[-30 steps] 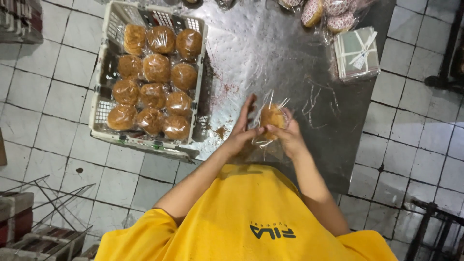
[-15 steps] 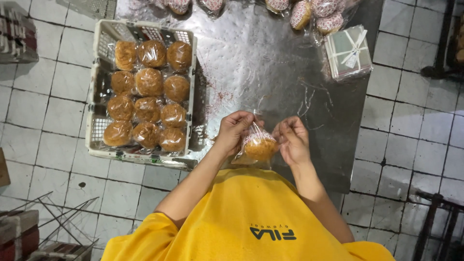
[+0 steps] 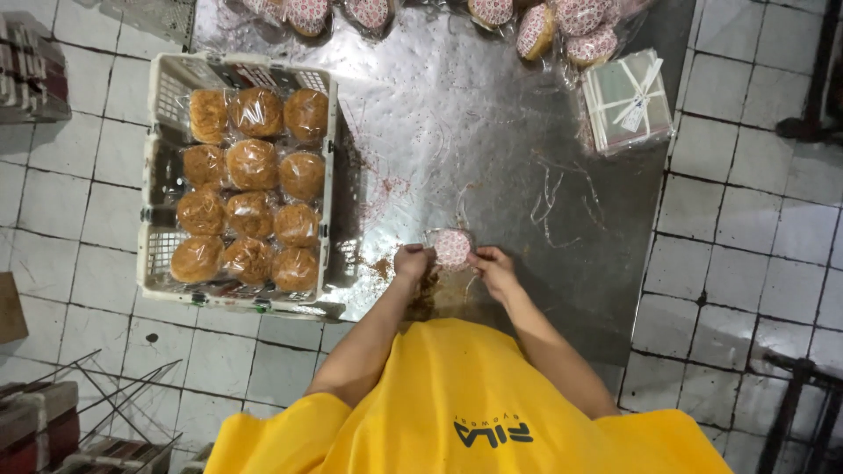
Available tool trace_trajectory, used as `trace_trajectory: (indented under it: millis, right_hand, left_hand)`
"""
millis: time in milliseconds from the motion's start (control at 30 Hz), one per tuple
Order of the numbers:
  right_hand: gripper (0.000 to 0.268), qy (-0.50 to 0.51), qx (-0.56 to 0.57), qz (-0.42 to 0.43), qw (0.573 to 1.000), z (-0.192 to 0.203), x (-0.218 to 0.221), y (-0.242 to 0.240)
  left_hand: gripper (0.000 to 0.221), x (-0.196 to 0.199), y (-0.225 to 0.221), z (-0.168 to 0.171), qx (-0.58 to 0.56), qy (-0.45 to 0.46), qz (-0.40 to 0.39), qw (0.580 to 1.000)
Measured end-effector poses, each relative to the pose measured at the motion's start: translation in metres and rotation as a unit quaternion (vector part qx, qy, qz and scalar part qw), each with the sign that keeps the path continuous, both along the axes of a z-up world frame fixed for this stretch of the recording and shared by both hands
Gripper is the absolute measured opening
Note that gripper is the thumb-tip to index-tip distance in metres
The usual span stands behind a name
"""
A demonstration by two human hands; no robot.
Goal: The person packages glazed and plain buns by hand, placing each one into a clear plastic bag and then transferring the bagged buns into a white plastic basket.
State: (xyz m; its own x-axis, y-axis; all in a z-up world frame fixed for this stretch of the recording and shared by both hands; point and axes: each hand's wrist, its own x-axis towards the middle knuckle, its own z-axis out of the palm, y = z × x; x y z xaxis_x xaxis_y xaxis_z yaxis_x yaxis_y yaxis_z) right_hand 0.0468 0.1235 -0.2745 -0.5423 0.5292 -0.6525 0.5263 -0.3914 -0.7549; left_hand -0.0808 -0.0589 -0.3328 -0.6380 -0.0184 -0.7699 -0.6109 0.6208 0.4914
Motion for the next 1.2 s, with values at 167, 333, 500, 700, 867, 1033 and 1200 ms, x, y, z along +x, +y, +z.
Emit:
trace_trajectory:
  millis: [167,333,500,700,867,1033,1200]
  right_hand:
    - [0.034,0.031,-0.213,-0.071,0.974,0.049,-0.011,0.001]
    - [0.033,0.06,-0.134,-0.002,0.989,0.079,-0.048,0.009]
    - [0.022,0.076,-0.01,0.046,0.996,0.052,-0.08,0.044]
    - [0.015,0.082,0.193,0.177,0.961,0.05,-0.176,0.138]
    - [0.036,-0.043,0.519,0.27,0.81,0.125,-0.341,0.225]
    - [0.081,-0.273,0.538,0.299,0.739,0.141,-0.41,0.258]
    - [0.08,-0.254,0.573,0.316,0.712,0.116,-0.364,0.243]
  left_hand:
    - [0.076,-0.011,0.018,0.197,0.35,-0.198,0.18,0.898]
    - [0.057,-0.053,0.026,0.169,0.364,-0.008,0.116,0.924]
    - [0.054,-0.113,0.03,0.213,0.165,0.373,-0.18,0.895]
    - [0.062,-0.135,0.026,0.212,-0.124,0.31,-0.459,0.823]
    - [0.063,-0.125,0.012,0.171,-0.121,0.4,-0.443,0.793]
    - [0.066,-0.132,0.018,0.189,-0.141,0.369,-0.409,0.823]
    - [0.057,-0.144,0.035,0.202,0.017,0.429,-0.371,0.824]
